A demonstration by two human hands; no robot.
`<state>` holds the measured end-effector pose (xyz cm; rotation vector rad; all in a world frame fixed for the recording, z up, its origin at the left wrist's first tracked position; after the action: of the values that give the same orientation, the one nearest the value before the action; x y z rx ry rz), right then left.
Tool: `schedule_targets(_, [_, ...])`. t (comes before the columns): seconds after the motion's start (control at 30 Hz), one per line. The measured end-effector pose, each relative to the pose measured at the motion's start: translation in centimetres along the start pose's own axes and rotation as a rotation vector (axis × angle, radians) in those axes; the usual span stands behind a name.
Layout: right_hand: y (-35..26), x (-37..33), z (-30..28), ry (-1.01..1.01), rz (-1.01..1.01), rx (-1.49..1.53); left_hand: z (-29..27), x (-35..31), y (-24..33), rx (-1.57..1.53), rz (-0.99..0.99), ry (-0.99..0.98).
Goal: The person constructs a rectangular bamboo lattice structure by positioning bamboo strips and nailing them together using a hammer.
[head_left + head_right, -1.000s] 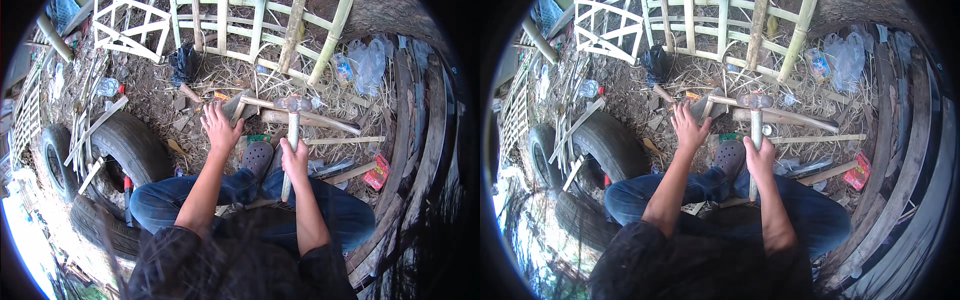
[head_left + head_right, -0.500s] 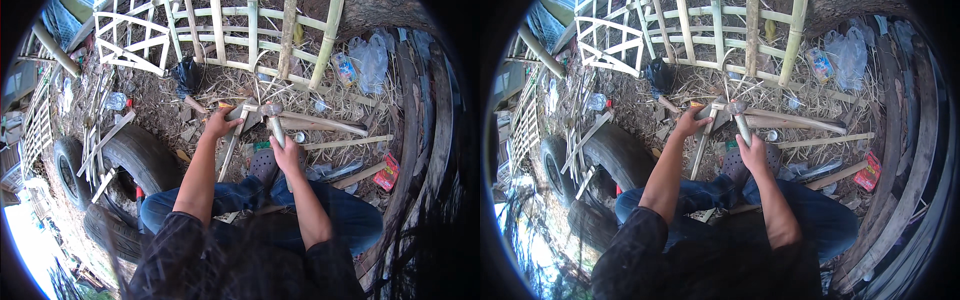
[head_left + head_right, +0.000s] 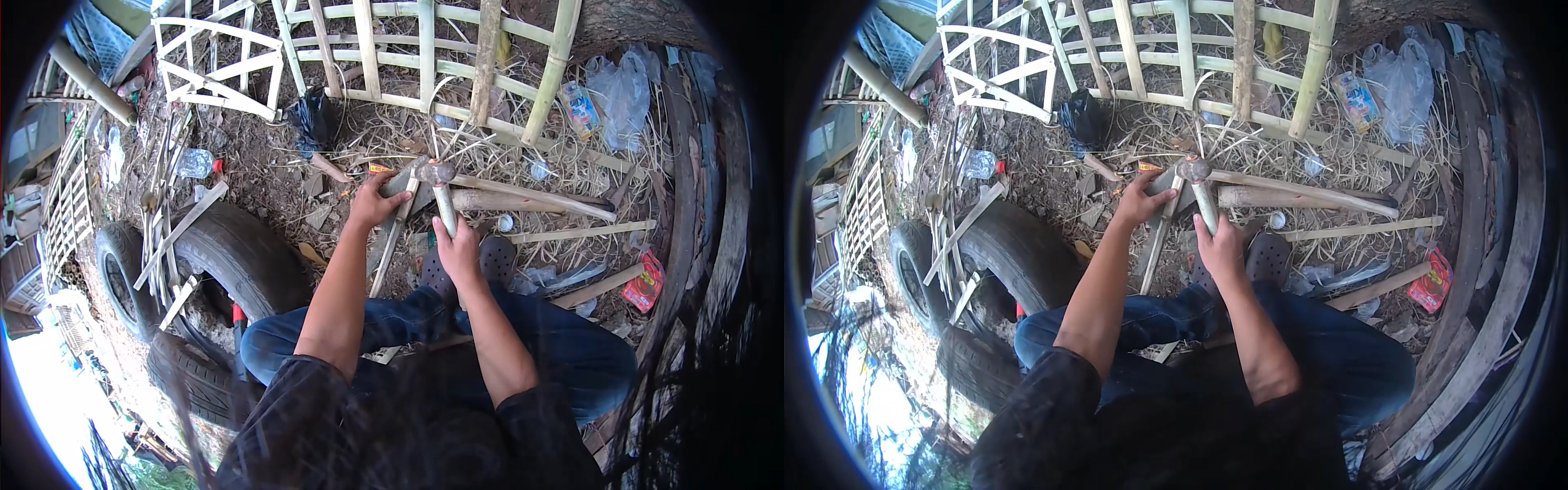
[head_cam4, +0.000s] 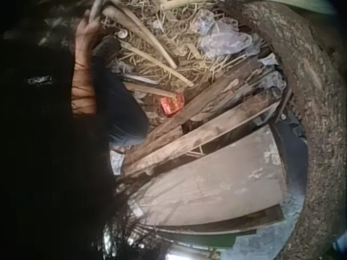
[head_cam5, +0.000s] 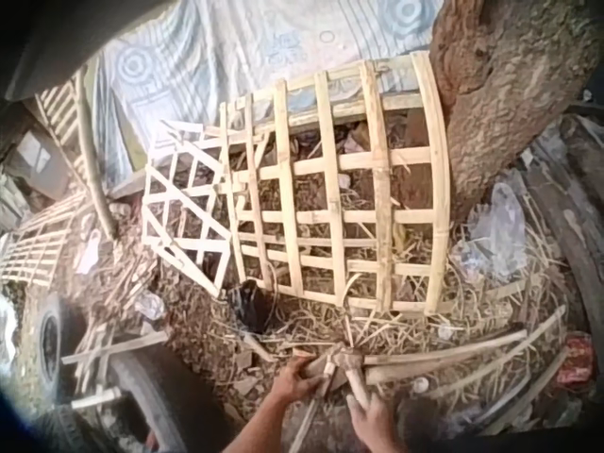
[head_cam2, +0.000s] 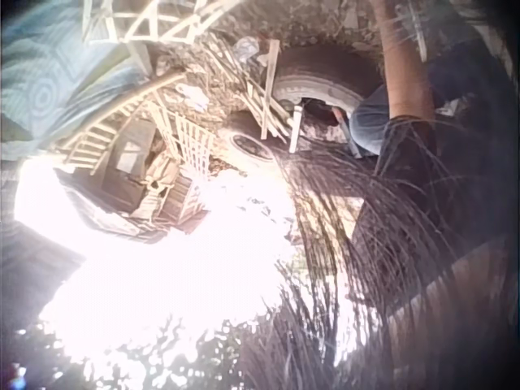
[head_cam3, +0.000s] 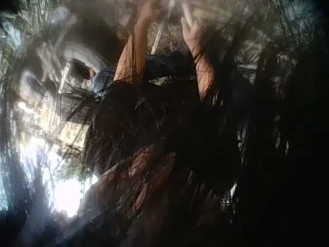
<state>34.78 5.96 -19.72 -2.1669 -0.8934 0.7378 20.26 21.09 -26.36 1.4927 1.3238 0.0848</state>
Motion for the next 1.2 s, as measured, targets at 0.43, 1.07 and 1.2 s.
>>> schedule_targets(0.43, [-0.6,0.9,-0.9,-0.029,-0.023,0.02,-0.1,0.0,0.4,-0.032,0.028,-0.05])
schedule_targets(1.07, [0.7,-0.2,-1.6,-0.039,0.042,0.032,4.0,-11.3,-7.9,-0.176,-0.21,-0.112])
schedule_targets(1.2, [1.2,-0.8,-1.3,-0.002,-0.052,0.009,5.2,-11.2,-10.4,-0.483,-0.332,-0.19])
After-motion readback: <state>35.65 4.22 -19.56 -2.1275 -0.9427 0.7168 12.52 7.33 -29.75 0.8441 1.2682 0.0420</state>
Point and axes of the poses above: each hand's wrist, its own x-axis towards the middle knuckle, its own z-axis out of the palm, y = z × x, the point moved 2 cm from there along x, towards the middle knuckle, and after that the axes turned 7 degrees about -x, right-handed, at the moved point
